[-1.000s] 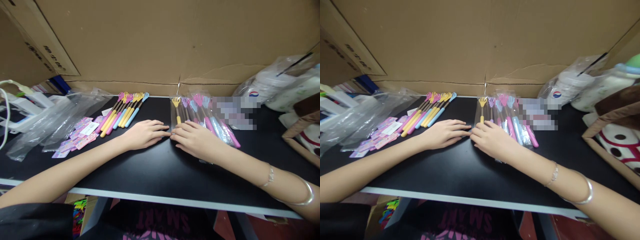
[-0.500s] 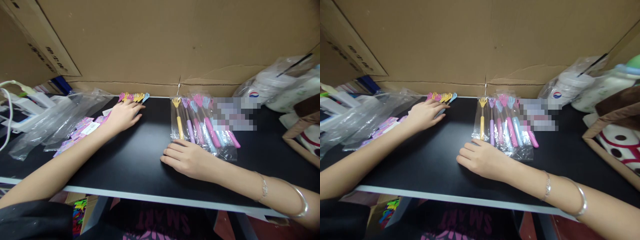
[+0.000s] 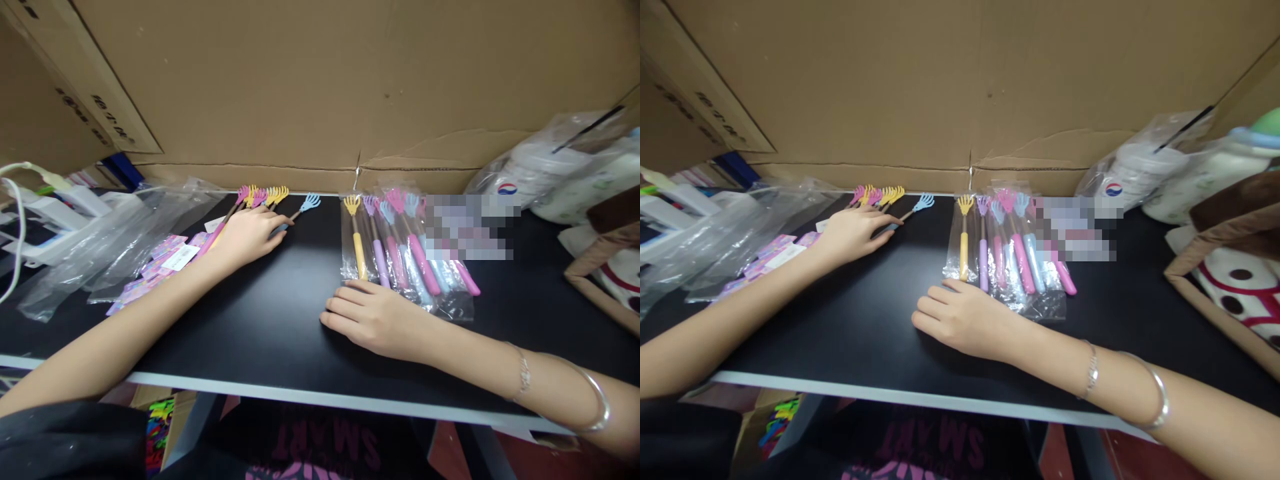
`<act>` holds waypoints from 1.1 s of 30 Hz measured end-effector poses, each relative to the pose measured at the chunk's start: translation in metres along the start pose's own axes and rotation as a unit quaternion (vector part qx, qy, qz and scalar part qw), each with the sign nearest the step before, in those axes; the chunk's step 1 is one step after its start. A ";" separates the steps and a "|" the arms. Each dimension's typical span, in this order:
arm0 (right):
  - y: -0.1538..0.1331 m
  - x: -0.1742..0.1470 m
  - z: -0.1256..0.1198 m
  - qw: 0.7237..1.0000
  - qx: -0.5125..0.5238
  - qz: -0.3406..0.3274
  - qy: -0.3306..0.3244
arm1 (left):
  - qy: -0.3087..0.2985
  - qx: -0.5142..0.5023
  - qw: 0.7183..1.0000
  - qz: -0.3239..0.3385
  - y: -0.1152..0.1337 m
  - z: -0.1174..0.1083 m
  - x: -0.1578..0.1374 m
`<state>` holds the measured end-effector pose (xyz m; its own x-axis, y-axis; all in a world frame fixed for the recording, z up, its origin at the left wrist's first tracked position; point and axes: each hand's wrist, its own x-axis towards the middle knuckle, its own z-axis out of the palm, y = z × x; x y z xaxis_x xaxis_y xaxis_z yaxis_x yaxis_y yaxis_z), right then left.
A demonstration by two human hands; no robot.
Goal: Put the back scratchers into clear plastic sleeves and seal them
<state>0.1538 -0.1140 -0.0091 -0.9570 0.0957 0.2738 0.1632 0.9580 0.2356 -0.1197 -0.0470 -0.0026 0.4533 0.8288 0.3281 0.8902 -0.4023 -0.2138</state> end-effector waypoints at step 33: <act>-0.003 0.001 0.002 1.000 0.007 0.019 0.001 | -0.010 -0.154 0.985 0.075 0.037 -0.012 -0.003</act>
<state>0.1521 -0.1162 -0.0116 -0.9497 0.1306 0.2846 0.1954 0.9573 0.2129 -0.0881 -0.0693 -0.0005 0.5831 0.7566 0.2960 0.7857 -0.6178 0.0316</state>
